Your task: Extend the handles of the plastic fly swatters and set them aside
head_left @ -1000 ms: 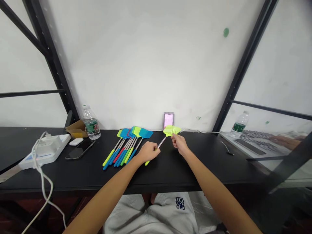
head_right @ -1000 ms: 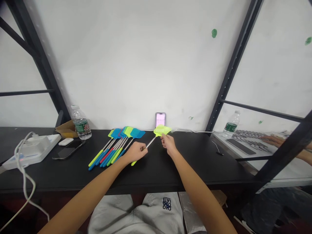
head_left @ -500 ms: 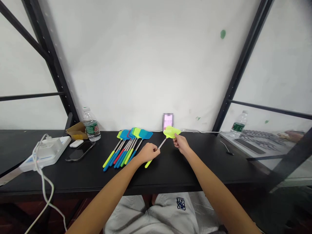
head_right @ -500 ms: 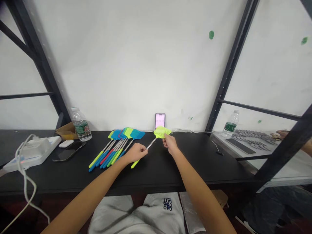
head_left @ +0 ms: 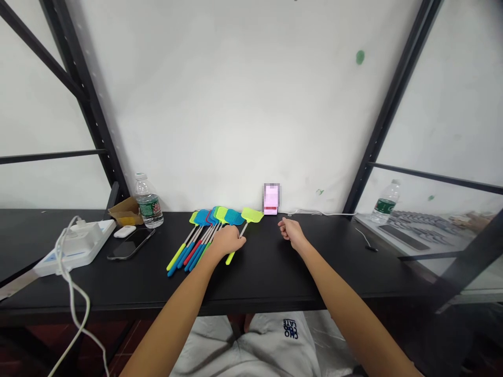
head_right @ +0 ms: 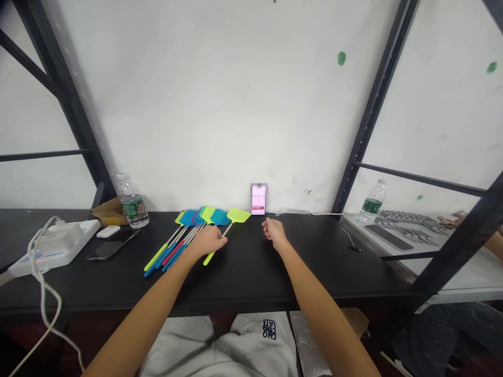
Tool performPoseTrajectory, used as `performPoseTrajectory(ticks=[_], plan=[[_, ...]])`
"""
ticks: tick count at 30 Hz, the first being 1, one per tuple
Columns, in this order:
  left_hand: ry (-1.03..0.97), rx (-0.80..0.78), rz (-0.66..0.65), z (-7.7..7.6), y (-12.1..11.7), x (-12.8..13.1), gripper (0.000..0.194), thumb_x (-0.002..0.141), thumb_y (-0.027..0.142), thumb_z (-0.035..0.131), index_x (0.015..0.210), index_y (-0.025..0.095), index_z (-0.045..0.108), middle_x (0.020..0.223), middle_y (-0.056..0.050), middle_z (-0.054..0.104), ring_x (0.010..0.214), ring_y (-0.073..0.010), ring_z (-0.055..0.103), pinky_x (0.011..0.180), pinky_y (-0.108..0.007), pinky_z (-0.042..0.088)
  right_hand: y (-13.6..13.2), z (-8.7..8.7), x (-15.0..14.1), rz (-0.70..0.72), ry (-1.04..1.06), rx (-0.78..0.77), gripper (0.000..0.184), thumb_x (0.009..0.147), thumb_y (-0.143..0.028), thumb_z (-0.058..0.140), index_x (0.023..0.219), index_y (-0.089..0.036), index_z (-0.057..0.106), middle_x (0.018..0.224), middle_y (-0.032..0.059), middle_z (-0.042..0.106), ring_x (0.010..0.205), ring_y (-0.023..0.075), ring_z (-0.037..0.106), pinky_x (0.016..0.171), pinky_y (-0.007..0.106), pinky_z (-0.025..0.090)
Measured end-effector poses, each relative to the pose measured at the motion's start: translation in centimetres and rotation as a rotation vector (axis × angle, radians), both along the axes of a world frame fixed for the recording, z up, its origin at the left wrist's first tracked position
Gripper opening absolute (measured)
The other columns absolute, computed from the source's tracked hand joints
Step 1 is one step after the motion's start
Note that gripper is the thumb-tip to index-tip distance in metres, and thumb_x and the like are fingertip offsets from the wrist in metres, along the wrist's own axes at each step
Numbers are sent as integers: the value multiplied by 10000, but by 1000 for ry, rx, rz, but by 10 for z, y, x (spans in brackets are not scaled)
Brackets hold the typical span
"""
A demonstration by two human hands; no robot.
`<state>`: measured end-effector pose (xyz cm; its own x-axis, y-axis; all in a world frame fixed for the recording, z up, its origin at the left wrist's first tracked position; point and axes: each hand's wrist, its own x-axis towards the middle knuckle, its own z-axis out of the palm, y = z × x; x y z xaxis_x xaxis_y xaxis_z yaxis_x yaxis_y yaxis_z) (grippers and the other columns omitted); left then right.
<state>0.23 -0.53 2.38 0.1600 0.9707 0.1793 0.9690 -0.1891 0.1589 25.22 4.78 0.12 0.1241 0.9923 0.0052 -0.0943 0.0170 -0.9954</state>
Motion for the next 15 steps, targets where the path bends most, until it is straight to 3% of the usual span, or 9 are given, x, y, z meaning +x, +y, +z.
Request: performPoseTrajectory(ticks=[6,15], plan=[[111,-11,115,0,-2,-3,322,804,343,472,921,143,695,961,-160,689,914,-285,651,763,-351,479,2,-4,0,38,-49,13,277,915,-289,464,700,-134,542,506,-29,444,354,43,330,356,178,168],[124,-24,178,0,-1,-4,267,833,299,489,981,148,651,1015,-152,670,978,-280,635,828,-366,473,2,-7,0,84,-99,22,282,898,-322,500,688,-139,544,502,-25,442,358,47,333,364,183,173]])
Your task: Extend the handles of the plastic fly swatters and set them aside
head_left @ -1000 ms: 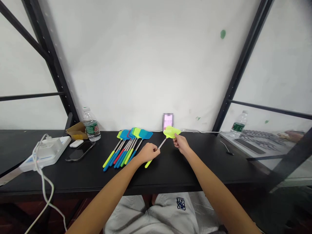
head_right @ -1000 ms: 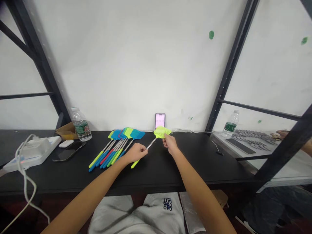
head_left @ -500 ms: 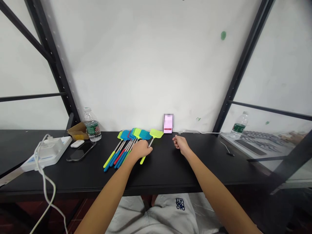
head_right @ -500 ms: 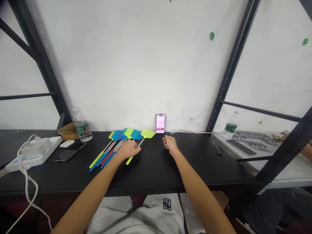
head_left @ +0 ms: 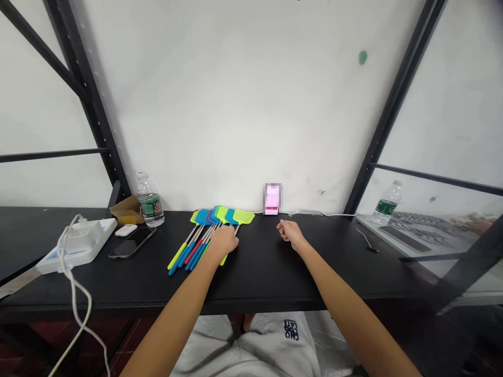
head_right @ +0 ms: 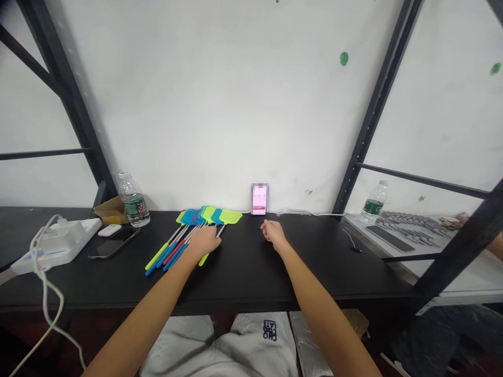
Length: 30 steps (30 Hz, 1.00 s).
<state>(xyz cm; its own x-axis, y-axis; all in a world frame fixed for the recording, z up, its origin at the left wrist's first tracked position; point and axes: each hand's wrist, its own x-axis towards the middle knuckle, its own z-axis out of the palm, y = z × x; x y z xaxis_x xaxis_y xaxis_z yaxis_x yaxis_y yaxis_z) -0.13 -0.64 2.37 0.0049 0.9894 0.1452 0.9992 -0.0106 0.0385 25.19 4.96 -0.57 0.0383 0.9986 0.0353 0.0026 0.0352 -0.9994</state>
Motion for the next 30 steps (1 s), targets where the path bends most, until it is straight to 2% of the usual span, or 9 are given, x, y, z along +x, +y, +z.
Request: performPoseTrajectory(ticks=[6,12,17,20,25,30], plan=[[47,201,10,-7,3,0,354,802,326,563,1102,142,593,1142,-167,595,1098,-306,554,884,-382,449,0,-1,0,4,-20,-3,291,898,-336,509,684,-142,543,505,-25,440,357,46,325,365,184,168],[39,101,-6,-10,7,1,244,849,285,475,933,143,655,1015,-150,640,1029,-283,588,838,-358,465,-2,0,-1,6,-38,7,285,901,-317,502,679,-142,540,501,-25,439,362,47,328,360,180,178],[-13,63,43,-8,7,-1,241,808,263,491,932,145,661,999,-143,652,959,-268,612,795,-344,474,-4,3,-2,3,-48,0,281,905,-292,486,673,-143,535,491,-29,434,357,47,324,360,181,172],[-30,79,88,-9,5,-2,264,799,225,488,982,129,652,1035,-169,629,1024,-288,580,813,-347,459,-4,3,-2,1,-52,-1,281,900,-301,496,670,-144,535,488,-30,435,355,48,322,358,184,172],[-1,237,258,-11,2,-2,444,764,288,564,1160,87,568,1228,-227,508,1141,-353,473,925,-448,377,-2,0,-2,-2,-63,7,275,886,-315,521,670,-146,538,483,-28,443,360,53,334,355,185,182],[-43,209,405,-7,6,-8,752,711,472,642,1323,83,443,1332,-283,423,1220,-436,395,952,-585,299,-1,-1,-2,3,-63,10,273,871,-324,544,662,-149,533,477,-31,436,358,51,328,355,184,179]])
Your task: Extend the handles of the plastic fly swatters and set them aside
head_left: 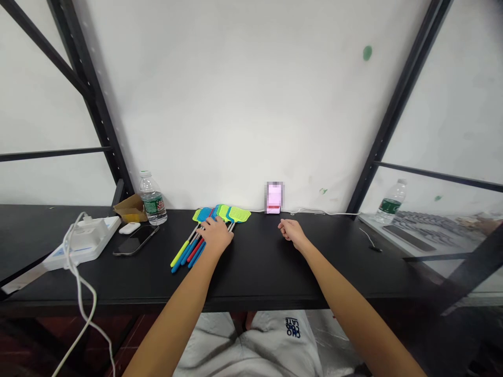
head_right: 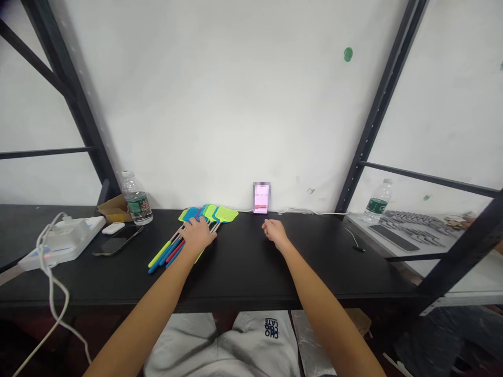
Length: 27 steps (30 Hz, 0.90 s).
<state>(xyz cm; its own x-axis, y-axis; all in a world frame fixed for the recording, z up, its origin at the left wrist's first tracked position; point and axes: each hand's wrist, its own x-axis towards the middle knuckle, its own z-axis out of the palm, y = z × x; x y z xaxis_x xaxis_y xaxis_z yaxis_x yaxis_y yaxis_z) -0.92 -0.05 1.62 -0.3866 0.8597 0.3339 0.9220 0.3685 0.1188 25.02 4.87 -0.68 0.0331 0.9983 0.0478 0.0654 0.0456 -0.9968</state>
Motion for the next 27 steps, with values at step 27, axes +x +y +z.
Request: performPoseTrajectory(ticks=[27], plan=[[-279,-191,181,12,18,-45,994,592,671,648,1358,90,396,1374,-306,411,1259,-447,366,924,-562,344,1,-2,0,29,-73,12,248,855,-309,523,667,-150,545,476,-37,444,347,50,335,345,180,197]])
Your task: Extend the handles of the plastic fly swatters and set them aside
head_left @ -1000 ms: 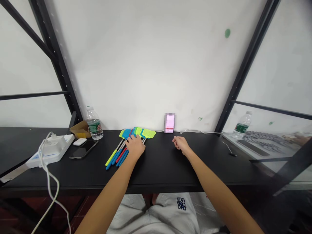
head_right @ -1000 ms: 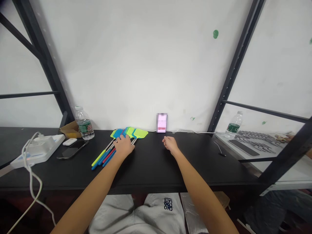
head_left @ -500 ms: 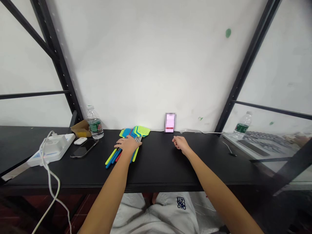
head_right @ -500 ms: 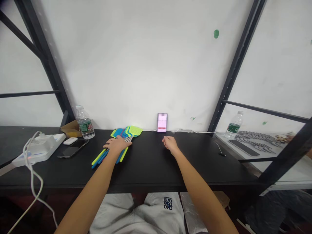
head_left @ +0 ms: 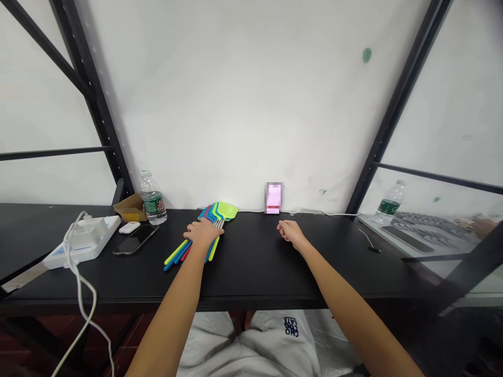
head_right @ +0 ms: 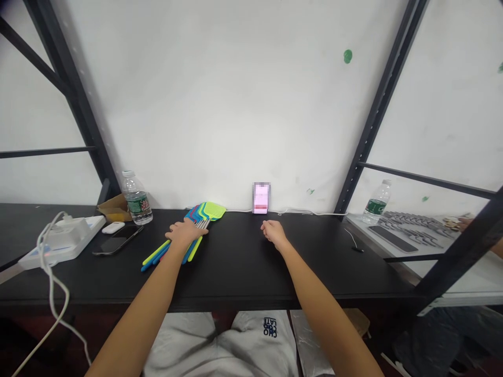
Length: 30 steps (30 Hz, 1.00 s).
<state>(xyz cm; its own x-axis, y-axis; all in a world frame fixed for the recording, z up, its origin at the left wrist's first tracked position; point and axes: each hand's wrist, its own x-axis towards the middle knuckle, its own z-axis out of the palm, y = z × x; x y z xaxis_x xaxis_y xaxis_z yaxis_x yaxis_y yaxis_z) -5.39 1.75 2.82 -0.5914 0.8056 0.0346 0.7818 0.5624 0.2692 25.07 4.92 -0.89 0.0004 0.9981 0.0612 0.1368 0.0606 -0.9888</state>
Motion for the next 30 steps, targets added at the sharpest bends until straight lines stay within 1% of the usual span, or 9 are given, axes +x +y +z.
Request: performPoseTrajectory(ticks=[2,6,19,26,30], plan=[[1,9,-3,-1,1,-2,996,585,666,652,1361,98,392,1373,-296,414,1256,-436,372,916,-543,353,1,-1,0,-5,-9,0,250,856,-309,518,665,-151,545,476,-37,443,347,52,337,344,179,194],[-5,-13,-7,-1,4,-4,1004,570,666,660,1362,108,395,1369,-299,415,1244,-444,377,883,-534,368,0,-1,0,4,-22,7,249,855,-307,515,662,-153,546,473,-37,445,346,53,335,344,180,198],[-44,-42,14,4,2,-3,955,604,611,645,1389,146,364,1378,-286,395,1246,-446,360,883,-562,351,-4,4,-2,3,-36,-3,246,845,-303,534,650,-154,537,458,-40,443,335,48,321,345,182,188],[-66,-43,98,3,3,-15,941,607,606,630,1384,153,354,1376,-289,388,1226,-456,370,864,-581,349,-2,2,-2,6,-66,11,242,846,-300,514,655,-155,542,459,-39,449,338,49,324,346,181,192],[-55,-6,117,1,3,-21,943,606,601,629,1385,151,346,1371,-293,386,1210,-464,382,869,-607,338,-1,1,-1,0,-95,20,241,845,-300,504,660,-153,548,466,-33,460,343,52,336,348,182,204]])
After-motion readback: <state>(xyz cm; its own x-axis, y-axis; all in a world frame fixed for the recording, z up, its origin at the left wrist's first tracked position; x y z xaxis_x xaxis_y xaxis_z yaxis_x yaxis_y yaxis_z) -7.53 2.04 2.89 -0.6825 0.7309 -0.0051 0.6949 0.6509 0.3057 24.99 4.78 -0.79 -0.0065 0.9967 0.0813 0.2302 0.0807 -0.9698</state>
